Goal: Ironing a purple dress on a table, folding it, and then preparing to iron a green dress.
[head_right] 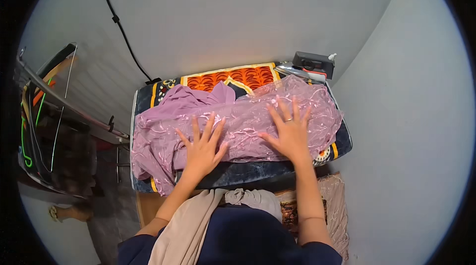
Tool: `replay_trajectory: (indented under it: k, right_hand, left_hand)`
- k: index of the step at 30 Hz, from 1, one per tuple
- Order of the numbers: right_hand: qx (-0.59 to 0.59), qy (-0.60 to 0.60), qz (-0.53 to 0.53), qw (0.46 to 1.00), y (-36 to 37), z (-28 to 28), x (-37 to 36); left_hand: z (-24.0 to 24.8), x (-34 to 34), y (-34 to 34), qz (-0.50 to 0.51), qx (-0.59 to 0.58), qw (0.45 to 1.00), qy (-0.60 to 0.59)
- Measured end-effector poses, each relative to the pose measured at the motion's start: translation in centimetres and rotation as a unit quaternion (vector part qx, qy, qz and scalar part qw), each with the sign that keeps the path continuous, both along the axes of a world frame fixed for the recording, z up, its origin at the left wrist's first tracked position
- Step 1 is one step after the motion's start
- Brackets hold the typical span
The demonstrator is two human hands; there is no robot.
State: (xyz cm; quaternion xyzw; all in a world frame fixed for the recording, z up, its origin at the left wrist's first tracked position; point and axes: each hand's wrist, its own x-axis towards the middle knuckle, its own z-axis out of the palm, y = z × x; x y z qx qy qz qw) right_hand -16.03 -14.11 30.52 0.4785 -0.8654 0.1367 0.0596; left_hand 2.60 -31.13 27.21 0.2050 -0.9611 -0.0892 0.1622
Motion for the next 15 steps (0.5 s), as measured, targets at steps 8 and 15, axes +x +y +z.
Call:
replay_trajectory:
  k: [8, 15]
  right_hand:
    - [-0.043, 0.064, 0.031, 0.996, -3.3, -6.6, 0.5]
    - [-0.02, 0.031, 0.041, 0.998, -3.3, -7.6, -0.1]
  left_hand:
    - [-4.8, -2.4, 0.2, 0.068, -0.071, 0.994, 0.047]
    - [-4.4, -2.7, -0.4, 0.063, -0.001, 0.997, 0.038]
